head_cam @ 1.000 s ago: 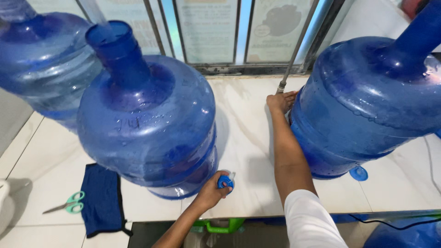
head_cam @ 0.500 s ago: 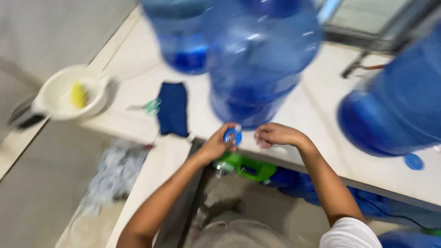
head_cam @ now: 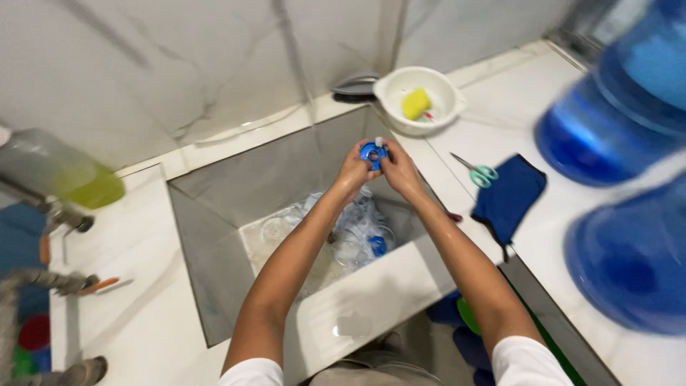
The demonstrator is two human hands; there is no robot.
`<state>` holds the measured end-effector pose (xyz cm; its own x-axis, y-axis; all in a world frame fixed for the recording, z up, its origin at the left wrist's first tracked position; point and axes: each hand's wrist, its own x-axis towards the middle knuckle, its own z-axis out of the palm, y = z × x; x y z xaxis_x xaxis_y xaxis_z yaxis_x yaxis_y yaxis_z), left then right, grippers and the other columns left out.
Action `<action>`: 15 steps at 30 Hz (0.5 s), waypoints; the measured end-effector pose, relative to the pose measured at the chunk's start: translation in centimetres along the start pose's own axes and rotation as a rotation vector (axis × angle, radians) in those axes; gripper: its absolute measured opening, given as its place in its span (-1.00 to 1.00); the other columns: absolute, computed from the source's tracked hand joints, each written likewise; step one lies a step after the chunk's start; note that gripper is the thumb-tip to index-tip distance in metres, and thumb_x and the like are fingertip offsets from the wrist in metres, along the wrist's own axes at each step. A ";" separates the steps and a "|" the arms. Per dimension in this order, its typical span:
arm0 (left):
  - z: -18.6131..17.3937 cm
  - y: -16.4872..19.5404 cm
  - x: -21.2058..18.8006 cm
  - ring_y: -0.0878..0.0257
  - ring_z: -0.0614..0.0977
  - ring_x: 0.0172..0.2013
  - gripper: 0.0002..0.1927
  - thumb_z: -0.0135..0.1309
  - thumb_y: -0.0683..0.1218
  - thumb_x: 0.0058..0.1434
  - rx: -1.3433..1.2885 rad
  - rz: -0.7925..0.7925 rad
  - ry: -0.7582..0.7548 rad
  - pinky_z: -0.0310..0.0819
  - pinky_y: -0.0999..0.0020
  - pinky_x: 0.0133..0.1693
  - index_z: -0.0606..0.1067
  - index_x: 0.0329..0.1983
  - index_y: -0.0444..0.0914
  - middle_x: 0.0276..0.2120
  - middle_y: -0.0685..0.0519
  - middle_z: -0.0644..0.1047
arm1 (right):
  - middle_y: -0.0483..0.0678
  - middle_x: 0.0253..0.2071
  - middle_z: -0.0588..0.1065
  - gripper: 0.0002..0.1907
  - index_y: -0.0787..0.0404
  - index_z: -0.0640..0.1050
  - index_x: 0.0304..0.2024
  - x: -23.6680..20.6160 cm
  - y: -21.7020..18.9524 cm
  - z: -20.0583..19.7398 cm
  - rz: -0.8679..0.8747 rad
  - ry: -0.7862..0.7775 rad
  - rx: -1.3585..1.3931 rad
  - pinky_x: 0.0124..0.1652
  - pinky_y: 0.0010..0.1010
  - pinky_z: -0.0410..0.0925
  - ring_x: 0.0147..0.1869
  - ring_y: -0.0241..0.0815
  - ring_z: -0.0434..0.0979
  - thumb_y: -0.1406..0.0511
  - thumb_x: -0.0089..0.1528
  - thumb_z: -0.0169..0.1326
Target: The person cleans a blue plastic cap with a toothbrush, then places it on a large blue water jug. They wipe the jug with a cloth, retrieve a shrink-wrap seal from a cabinet, and use a heat gun to shrink the seal around the jug's neck. The person repeats the process on a second jug, including cutting the seal with scissors and rinsing the jug under running water.
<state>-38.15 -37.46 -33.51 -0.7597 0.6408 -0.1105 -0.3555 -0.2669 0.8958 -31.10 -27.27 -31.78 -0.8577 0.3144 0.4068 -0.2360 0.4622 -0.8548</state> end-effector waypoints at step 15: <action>-12.3 3.9 4.5 0.15 0.66 -0.33 -0.87 -0.07 -0.10 0.29 -0.477 0.082 0.358 0.68 0.19 -0.38 0.43 -0.14 -0.18 -0.22 -0.05 0.55 | 0.19 -0.11 0.59 -0.70 0.24 0.66 -0.08 13.4 -2.9 12.6 -0.445 -0.540 -0.472 0.02 -0.12 0.42 0.00 0.18 0.58 0.34 0.14 0.10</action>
<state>-49.65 -44.50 -35.77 -0.9015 0.3442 -0.2622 -0.4305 -0.6520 0.6242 -47.64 -34.80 -27.90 -0.8587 -0.3633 0.3615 -0.4911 0.7849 -0.3778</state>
